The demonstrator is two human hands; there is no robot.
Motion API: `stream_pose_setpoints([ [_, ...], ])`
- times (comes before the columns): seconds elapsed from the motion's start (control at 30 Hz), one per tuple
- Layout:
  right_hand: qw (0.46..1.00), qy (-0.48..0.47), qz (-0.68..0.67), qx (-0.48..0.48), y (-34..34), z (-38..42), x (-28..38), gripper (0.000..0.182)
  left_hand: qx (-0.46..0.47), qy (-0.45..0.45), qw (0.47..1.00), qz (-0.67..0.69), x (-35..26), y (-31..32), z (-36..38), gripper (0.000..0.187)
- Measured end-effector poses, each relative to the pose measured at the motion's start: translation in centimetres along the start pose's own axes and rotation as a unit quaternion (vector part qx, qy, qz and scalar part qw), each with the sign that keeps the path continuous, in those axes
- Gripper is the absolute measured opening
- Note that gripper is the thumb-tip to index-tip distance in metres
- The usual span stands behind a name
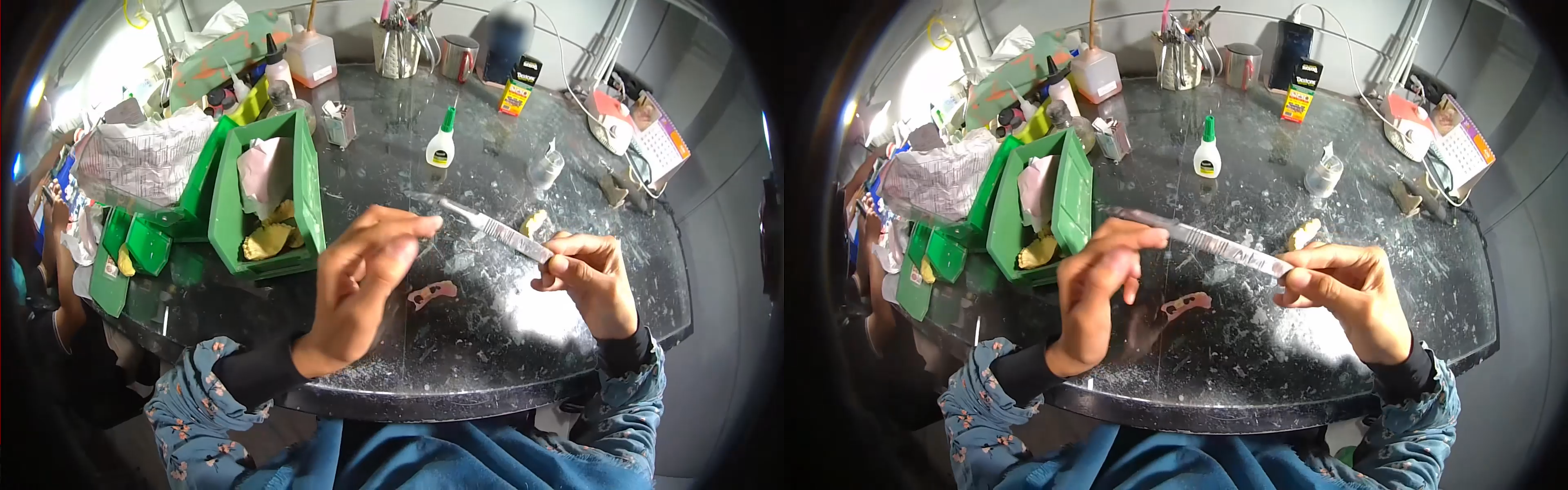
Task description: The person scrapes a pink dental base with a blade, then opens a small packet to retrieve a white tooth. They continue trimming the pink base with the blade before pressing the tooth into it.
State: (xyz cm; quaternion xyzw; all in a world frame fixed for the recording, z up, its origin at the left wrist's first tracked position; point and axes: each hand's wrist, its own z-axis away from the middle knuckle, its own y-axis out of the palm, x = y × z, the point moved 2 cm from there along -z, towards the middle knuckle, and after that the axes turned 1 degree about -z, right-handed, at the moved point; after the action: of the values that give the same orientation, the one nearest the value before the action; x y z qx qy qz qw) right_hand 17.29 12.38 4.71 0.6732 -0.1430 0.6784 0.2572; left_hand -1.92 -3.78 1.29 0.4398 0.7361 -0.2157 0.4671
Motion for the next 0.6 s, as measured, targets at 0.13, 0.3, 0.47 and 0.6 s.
stream_pose_setpoints([
  [0.13, 1.000, 0.011, -0.014, 0.014, 0.1, 0.2, -0.3, 0.017, -0.021, 0.016, 1.000, -0.008, -0.4, -1.1, -0.1, 0.026],
  [0.3, 1.000, 0.022, 0.016, 0.002, 0.3, -0.1, -0.9, 0.015, -0.039, -0.025, 0.999, 0.028, -1.2, -0.7, 0.0, 0.020],
  [0.47, 0.998, -0.008, 0.066, 0.016, 0.2, -0.5, -1.4, 0.013, -0.031, -0.057, 0.998, -0.024, -1.5, -0.3, -0.1, 0.016],
  [0.6, 0.993, -0.040, 0.097, 0.045, 0.5, -0.8, -2.0, 0.015, -0.003, -0.051, 0.999, -0.015, -0.9, -0.5, -0.1, 0.010],
])
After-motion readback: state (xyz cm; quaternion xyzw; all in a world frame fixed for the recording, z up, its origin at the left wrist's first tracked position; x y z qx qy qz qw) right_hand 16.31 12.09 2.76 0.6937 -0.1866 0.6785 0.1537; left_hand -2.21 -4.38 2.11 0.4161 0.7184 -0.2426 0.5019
